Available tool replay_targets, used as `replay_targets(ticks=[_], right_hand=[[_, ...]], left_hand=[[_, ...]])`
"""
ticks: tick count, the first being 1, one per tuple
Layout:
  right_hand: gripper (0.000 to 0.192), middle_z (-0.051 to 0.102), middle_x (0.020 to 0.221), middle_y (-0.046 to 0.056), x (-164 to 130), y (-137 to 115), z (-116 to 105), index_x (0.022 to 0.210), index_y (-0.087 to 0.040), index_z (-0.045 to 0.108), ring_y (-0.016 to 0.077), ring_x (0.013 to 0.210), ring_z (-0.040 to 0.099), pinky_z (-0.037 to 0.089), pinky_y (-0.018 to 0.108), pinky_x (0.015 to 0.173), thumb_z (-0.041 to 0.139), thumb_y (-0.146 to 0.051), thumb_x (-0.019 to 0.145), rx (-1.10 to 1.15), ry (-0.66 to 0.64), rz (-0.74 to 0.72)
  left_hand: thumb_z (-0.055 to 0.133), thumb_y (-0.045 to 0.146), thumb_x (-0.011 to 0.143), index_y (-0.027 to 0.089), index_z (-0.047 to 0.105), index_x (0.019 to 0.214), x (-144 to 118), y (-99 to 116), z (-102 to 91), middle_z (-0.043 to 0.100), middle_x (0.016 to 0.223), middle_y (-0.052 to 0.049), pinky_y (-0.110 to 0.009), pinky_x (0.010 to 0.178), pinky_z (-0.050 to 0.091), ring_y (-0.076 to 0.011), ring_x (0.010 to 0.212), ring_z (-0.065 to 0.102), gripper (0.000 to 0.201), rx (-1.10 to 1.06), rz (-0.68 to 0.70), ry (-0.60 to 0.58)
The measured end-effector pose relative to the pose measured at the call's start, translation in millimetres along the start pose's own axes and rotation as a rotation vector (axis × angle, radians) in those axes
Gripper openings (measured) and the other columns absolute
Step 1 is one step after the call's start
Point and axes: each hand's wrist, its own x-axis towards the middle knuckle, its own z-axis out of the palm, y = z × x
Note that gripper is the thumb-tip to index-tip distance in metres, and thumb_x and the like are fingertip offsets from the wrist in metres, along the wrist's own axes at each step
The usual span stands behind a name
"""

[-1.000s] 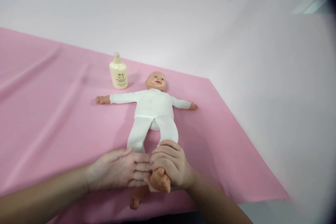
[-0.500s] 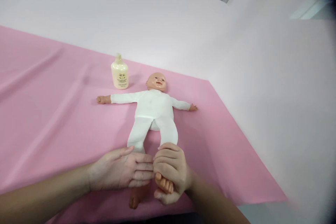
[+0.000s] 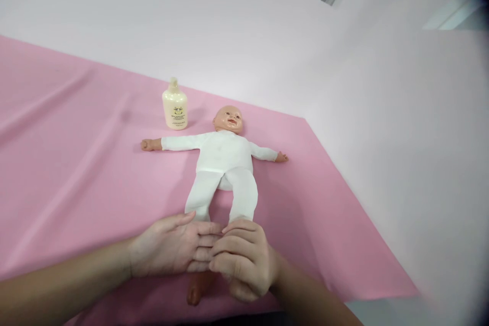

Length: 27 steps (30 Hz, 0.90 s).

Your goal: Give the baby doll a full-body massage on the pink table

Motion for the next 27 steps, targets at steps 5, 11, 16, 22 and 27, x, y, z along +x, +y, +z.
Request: replay_targets(ticks=[5,11,16,22,27], right_hand=[[0.038,0.059,0.065,0.001,-10.3,1.7,3.6,0.096,-0.016,0.056,0.0121,0.063,0.054,0.047,0.028,0.07,0.024,-0.036,0.093,0.07,-0.052,0.013],[0.031,0.059,0.067,0.0,-14.3,3.1,11.8,0.097,-0.018,0.055,0.0123,0.064,0.054,0.044,0.029,0.069,0.041,-0.042,0.085,0.03,-0.14,-0.002],[0.021,0.06,0.068,0.0,-3.4,3.1,6.7,0.089,-0.017,0.053,0.0124,0.064,0.053,0.043,0.027,0.064,0.037,-0.03,0.084,0.029,-0.135,-0.005],[0.022,0.049,0.054,-0.001,-6.3,5.2,5.9,0.076,-0.019,0.047,0.0127,0.052,0.046,0.039,0.028,0.056,0.027,-0.027,0.082,0.102,-0.213,0.005],[0.009,0.045,0.051,-0.004,-7.7,3.3,10.6,0.069,-0.021,0.039,0.0094,0.05,0.046,0.038,0.024,0.056,0.035,-0.025,0.076,0.186,-0.22,0.169]], left_hand=[[0.039,0.055,0.084,0.008,0.037,0.131,1.3,0.7,1.4,0.048,0.126,-0.016,-0.04,0.102,0.024,-0.027,0.118,0.045,0.066,0.012,-0.014,-0.011],[0.035,0.053,0.085,0.012,0.028,0.136,0.1,-2.3,-2.5,0.049,0.127,-0.014,-0.036,0.096,0.03,-0.0252,0.114,0.049,0.066,-0.019,0.013,0.035],[0.039,0.056,0.082,0.014,0.027,0.136,-0.8,-2.4,-1.8,0.049,0.126,-0.013,-0.04,0.1,0.027,-0.0263,0.117,0.048,0.069,0.001,-0.006,0.035],[0.041,0.061,0.081,0.021,0.016,0.143,-1.9,1.8,2.7,0.051,0.127,-0.009,-0.044,0.105,0.019,-0.0268,0.125,0.042,0.078,0.088,-0.111,0.001],[0.039,0.066,0.082,0.031,-0.008,0.144,-4.9,1.3,5.8,0.052,0.127,-0.009,-0.042,0.099,0.028,-0.0229,0.114,0.052,0.086,0.144,-0.178,-0.065]])
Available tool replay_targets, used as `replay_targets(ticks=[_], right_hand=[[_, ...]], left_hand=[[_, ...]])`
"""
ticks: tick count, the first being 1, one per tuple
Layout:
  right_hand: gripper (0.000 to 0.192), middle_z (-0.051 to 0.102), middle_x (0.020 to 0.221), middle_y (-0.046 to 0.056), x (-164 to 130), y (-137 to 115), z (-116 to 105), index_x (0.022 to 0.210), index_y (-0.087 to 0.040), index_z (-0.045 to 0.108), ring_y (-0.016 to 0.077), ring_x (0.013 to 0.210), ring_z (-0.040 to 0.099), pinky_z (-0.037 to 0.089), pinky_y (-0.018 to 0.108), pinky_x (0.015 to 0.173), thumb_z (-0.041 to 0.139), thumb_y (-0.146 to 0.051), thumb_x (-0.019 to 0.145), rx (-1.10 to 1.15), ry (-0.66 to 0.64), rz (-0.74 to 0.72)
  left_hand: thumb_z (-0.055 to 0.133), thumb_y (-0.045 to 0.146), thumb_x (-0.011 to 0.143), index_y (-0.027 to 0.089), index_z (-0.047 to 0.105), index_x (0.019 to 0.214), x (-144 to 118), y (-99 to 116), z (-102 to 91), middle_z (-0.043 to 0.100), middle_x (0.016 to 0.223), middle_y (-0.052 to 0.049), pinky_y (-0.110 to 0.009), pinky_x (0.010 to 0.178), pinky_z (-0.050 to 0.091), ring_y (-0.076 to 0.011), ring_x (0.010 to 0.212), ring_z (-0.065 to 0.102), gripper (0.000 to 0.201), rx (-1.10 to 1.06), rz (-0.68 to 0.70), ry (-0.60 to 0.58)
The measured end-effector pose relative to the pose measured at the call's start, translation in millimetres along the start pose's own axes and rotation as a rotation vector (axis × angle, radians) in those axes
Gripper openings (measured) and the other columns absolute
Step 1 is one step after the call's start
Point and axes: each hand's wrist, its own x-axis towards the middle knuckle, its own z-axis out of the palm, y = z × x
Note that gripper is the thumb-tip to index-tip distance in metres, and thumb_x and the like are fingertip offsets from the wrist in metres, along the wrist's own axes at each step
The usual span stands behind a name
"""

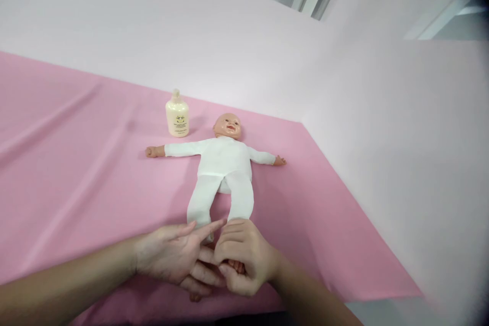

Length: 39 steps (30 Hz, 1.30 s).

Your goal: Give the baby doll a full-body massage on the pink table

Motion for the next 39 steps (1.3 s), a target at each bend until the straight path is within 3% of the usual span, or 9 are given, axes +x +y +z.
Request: replay_targets(ticks=[3,7,10,13,17,22,31,35,39], right_hand=[[0.011,0.046,0.053,-0.005,1.2,-0.9,1.5,0.069,-0.022,0.039,0.0084,0.052,0.047,0.039,0.022,0.058,0.041,-0.029,0.077,0.032,-0.028,0.092],[0.018,0.04,0.049,-0.007,2.7,0.4,2.5,0.067,-0.022,0.036,0.0075,0.049,0.042,0.037,0.021,0.058,0.04,-0.034,0.081,0.067,-0.03,0.111],[0.019,0.041,0.052,-0.006,2.8,3.2,4.0,0.068,-0.022,0.036,0.0081,0.051,0.042,0.038,0.022,0.06,0.035,-0.034,0.083,0.056,-0.065,0.099],[0.019,0.043,0.055,-0.005,2.4,6.6,7.1,0.067,-0.021,0.035,0.0093,0.054,0.042,0.038,0.024,0.062,0.034,-0.031,0.083,0.009,-0.096,0.084],[0.021,0.049,0.062,-0.002,1.0,10.5,12.6,0.064,-0.021,0.032,0.0116,0.06,0.044,0.041,0.027,0.069,0.035,-0.031,0.083,-0.089,-0.137,0.067],[0.02,0.049,0.063,-0.002,-2.6,12.6,15.6,0.065,-0.021,0.031,0.0119,0.062,0.045,0.041,0.027,0.07,0.033,-0.028,0.084,-0.111,-0.159,0.081],[0.021,0.037,0.05,-0.007,-9.2,14.3,20.9,0.059,-0.02,0.028,0.0081,0.048,0.036,0.035,0.024,0.058,0.046,-0.019,0.07,-0.139,-0.209,0.126],[0.016,0.042,0.05,-0.007,-10.6,14.4,20.4,0.061,-0.02,0.036,0.0081,0.049,0.041,0.036,0.023,0.058,0.047,-0.021,0.073,-0.126,-0.232,0.151],[0.015,0.043,0.05,-0.007,-9.7,11.6,17.6,0.061,-0.02,0.041,0.0077,0.049,0.042,0.036,0.022,0.057,0.048,-0.022,0.075,-0.113,-0.226,0.148]], left_hand=[[0.042,0.069,0.079,0.038,-0.006,0.143,-1.4,-1.5,3.3,0.05,0.128,-0.006,-0.045,0.099,0.029,-0.0247,0.116,0.051,0.086,0.023,-0.025,0.012],[0.048,0.074,0.071,0.036,0.012,0.143,-2.6,-1.1,5.1,0.048,0.131,-0.009,-0.053,0.101,0.024,-0.0313,0.121,0.047,0.09,0.061,-0.088,-0.007],[0.045,0.075,0.071,0.036,0.016,0.142,-3.1,0.7,2.3,0.049,0.131,-0.008,-0.055,0.102,0.02,-0.0327,0.124,0.043,0.086,0.094,-0.092,-0.017],[0.04,0.075,0.074,0.035,0.011,0.143,-2.9,0.7,-4.4,0.049,0.132,-0.009,-0.056,0.101,0.019,-0.0327,0.123,0.045,0.085,0.093,-0.067,-0.044],[0.031,0.075,0.077,0.037,-0.009,0.142,-2.7,-0.5,-14.5,0.047,0.134,-0.013,-0.056,0.098,0.022,-0.0328,0.121,0.047,0.085,0.095,-0.018,-0.065],[0.034,0.076,0.076,0.032,-0.025,0.138,-4.7,6.9,-20.8,0.051,0.13,-0.016,-0.052,0.094,0.029,-0.0327,0.119,0.049,0.097,0.21,-0.028,-0.082],[0.033,0.073,0.079,0.021,-0.021,0.141,-5.2,24.1,-17.8,0.065,0.107,-0.016,-0.052,0.085,0.039,-0.0317,0.1,0.062,0.098,0.429,-0.038,-0.061],[0.032,0.069,0.083,0.017,-0.001,0.146,-1.7,31.3,-7.3,0.068,0.094,-0.014,-0.049,0.082,0.043,-0.0302,0.094,0.065,0.088,0.54,-0.07,0.043],[0.03,0.052,0.092,0.012,0.022,0.142,6.0,47.4,8.0,0.068,0.076,-0.006,-0.044,0.081,0.045,-0.0265,0.087,0.066,0.065,0.745,-0.018,0.35]])
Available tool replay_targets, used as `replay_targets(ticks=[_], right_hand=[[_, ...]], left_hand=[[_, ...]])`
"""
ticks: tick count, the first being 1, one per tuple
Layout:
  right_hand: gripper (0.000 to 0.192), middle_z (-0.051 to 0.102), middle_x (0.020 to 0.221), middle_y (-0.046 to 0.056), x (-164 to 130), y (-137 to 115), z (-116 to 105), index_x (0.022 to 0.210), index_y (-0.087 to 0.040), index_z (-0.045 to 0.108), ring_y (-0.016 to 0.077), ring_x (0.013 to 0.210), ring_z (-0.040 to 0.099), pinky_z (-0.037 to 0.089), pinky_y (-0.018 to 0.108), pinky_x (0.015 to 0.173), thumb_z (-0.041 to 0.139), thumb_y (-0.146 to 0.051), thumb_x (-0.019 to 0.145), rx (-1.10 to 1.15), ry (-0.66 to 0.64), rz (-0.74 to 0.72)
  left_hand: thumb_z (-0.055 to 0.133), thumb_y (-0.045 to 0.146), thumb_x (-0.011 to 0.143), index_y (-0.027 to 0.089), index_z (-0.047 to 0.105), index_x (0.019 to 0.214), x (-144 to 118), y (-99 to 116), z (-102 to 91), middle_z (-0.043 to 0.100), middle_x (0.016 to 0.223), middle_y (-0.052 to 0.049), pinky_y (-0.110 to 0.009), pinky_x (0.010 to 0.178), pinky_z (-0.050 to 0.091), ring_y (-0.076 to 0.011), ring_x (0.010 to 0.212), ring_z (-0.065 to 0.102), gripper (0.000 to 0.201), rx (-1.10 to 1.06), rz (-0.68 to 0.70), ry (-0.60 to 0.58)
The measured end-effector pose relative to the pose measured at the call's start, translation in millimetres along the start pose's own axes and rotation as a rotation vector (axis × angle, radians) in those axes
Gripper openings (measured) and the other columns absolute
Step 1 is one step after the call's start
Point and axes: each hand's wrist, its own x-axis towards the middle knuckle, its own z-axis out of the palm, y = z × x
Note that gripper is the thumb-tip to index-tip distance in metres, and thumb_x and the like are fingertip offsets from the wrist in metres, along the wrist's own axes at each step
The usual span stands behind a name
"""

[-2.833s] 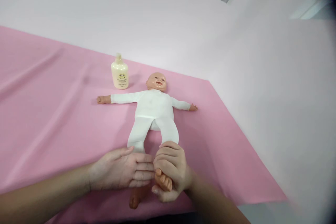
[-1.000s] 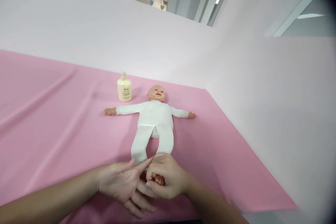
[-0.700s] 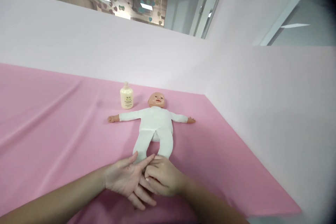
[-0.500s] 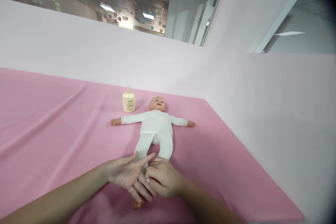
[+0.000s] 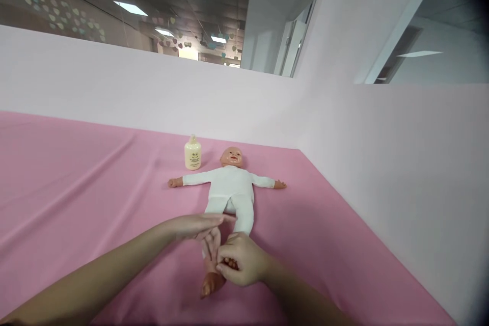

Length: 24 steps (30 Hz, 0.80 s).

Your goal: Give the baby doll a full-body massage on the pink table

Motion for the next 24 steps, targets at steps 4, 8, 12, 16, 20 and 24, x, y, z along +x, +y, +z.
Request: replay_targets(ticks=[4,8,12,16,20,24], right_hand=[[0.015,0.043,0.05,-0.007,0.1,-1.6,-1.1,0.06,-0.019,0.045,0.007,0.048,0.042,0.034,0.021,0.054,0.049,-0.019,0.074,-0.003,-0.045,-0.008],[0.012,0.052,0.053,-0.005,-1.6,-0.2,-1.9,0.067,-0.018,0.053,0.0067,0.049,0.046,0.037,0.019,0.053,0.048,-0.017,0.078,0.116,-0.02,0.041],[0.019,0.057,0.059,-0.002,-0.7,1.7,-10.1,0.068,-0.016,0.055,0.0077,0.054,0.051,0.041,0.019,0.057,0.044,-0.018,0.084,0.237,0.25,0.191],[0.017,0.058,0.074,0.002,4.0,8.2,-20.8,0.07,-0.016,0.055,0.0116,0.074,0.055,0.045,0.025,0.072,0.044,-0.017,0.084,0.254,0.609,0.308],[0.02,0.054,0.111,0.006,3.9,24.9,-20.5,0.1,-0.02,0.054,0.0169,0.11,0.049,0.038,0.035,0.098,0.048,-0.016,0.081,0.258,0.753,0.537],[0.045,0.046,0.129,0.012,-4.1,52.9,-5.8,0.127,-0.02,0.04,0.0207,0.121,0.045,0.042,0.037,0.098,0.051,-0.022,0.083,0.355,0.821,0.692]], left_hand=[[0.038,0.044,0.091,0.009,0.038,0.133,25.8,29.0,-22.3,0.065,0.102,-0.011,-0.037,0.082,0.045,-0.0256,0.092,0.063,0.055,0.102,0.209,0.333],[0.049,0.039,0.086,0.013,0.049,0.12,78.1,58.7,-72.2,0.054,0.123,-0.014,-0.036,0.089,0.043,-0.0233,0.104,0.057,0.042,0.21,0.347,0.738],[0.049,0.026,0.084,0.009,0.05,0.116,131.1,71.1,-120.4,0.057,0.117,-0.017,-0.036,0.093,0.041,-0.0237,0.108,0.054,0.036,0.416,0.405,1.154],[0.058,0.033,0.08,0.009,0.041,0.128,157.6,50.2,-150.9,0.041,0.134,-0.021,-0.038,0.105,0.028,-0.0281,0.128,0.036,0.056,0.585,0.343,1.404],[0.052,0.05,0.081,0.017,0.028,0.139,159.0,23.4,-166.3,0.038,0.138,-0.018,-0.038,0.103,0.031,-0.0293,0.127,0.039,0.071,0.628,0.244,1.436],[0.039,0.063,0.082,0.023,0.024,0.142,152.7,16.9,-171.8,0.036,0.142,-0.015,-0.041,0.101,0.033,-0.0311,0.125,0.042,0.074,0.588,0.164,1.41]])
